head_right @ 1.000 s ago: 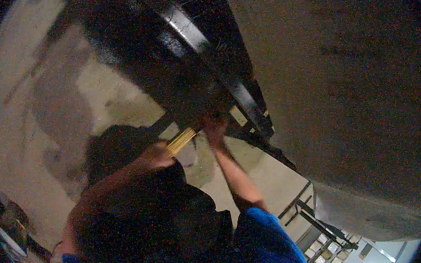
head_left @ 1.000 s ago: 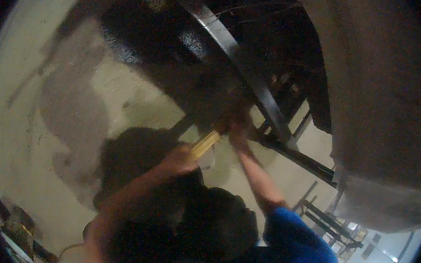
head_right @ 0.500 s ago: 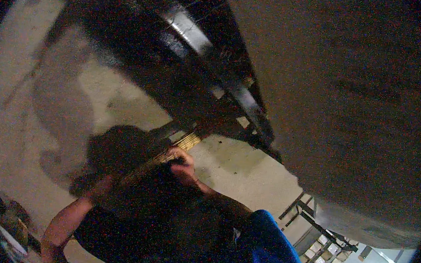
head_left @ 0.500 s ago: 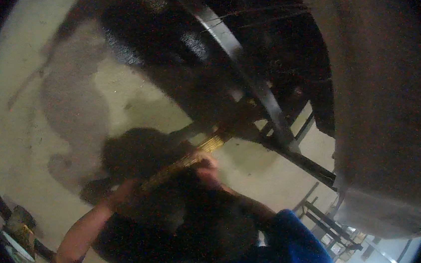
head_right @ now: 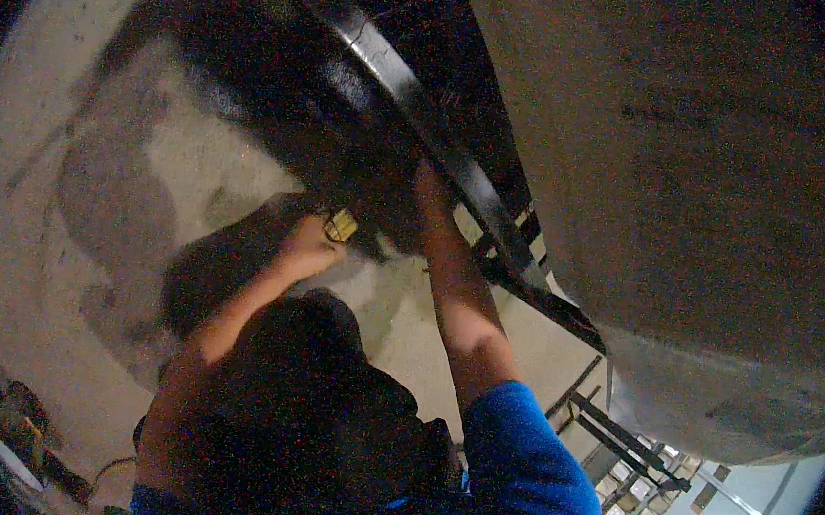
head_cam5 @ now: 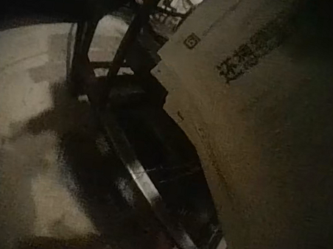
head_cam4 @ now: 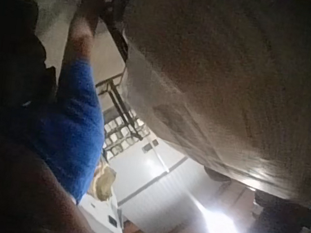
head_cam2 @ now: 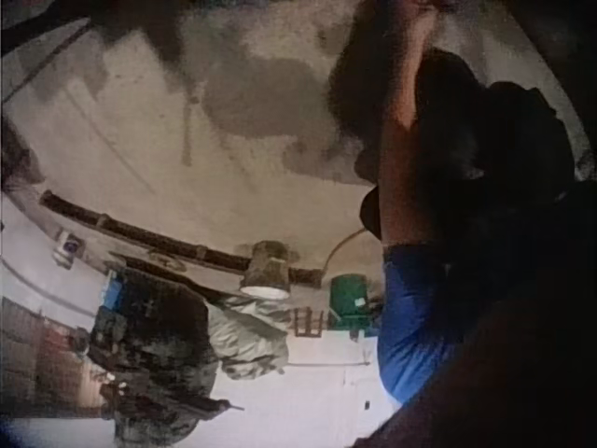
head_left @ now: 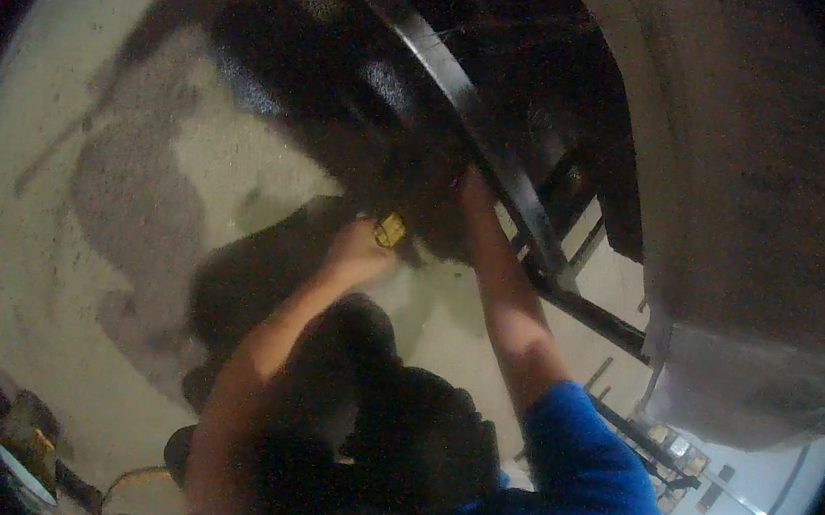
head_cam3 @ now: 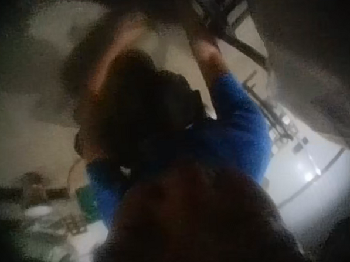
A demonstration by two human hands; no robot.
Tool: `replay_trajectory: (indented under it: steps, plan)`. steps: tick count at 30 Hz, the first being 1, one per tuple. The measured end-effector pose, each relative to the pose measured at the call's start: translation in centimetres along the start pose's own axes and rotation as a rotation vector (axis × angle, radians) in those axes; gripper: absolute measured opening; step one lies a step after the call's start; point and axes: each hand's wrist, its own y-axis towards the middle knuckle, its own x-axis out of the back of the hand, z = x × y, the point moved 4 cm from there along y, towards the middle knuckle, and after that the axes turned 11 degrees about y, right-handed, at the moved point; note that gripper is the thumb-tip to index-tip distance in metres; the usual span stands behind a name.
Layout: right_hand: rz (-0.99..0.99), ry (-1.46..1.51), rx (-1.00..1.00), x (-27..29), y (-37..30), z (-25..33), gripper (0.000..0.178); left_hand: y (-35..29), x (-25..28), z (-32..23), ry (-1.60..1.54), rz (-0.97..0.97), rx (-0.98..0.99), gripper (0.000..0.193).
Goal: The person sweeps a concrete floor in a workshop using a traditional straw broom. They gather debris into a pile and then use a dustpan to collect the swept material. The person moves around the room to clean different areas, including under metal frames.
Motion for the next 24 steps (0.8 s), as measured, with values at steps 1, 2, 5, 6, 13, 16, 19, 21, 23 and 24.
replay_trajectory:
  steps: [1,2,5,6,13,16,19,21,23,24]
  plan:
    - [0.007,-0.163,0.020,0.2,-1.3,-0.5,0.042,-0.9,-0.1,-0.2,-0.047,0.081,-0.002,0.021]
    - [-0.027,-0.099,-0.081,1.1,-1.8,-0.3,0.042,-1.1,0.8,-1.2,-0.089,0.145,-0.020,0.021]
    - [-0.103,0.135,-0.376,2.3,-2.6,6.2,0.043,-1.4,1.1,-0.3,-0.036,0.170,-0.031,0.022]
    - [-0.138,0.204,-0.484,3.1,-3.1,7.4,0.043,-1.3,0.4,-0.3,-0.020,0.160,-0.055,0.023]
    - [-0.084,0.756,-0.071,5.8,-6.2,-0.4,0.037,-0.1,-3.7,-4.7,0.286,0.300,0.072,0.026]
    - [-0.162,1.018,-0.190,5.6,-7.6,0.0,0.035,-2.3,-3.7,-3.3,0.301,0.417,0.077,0.027]
    - [-0.264,0.404,-0.034,5.1,-12.3,4.1,0.029,-7.3,-0.5,0.9,0.150,0.447,0.084,0.036]
    - [-0.220,0.484,-0.129,4.5,-16.2,6.4,0.027,-10.7,2.5,-0.1,0.220,0.466,0.109,0.038]
    - [-0.053,1.306,-0.563,3.5,-20.5,8.0,0.025,-14.4,6.1,-2.5,0.432,0.456,0.163,0.037]
    - [0.009,1.431,-0.617,4.0,-21.9,9.7,0.023,-16.3,7.0,-2.9,0.460,0.482,0.218,0.035]
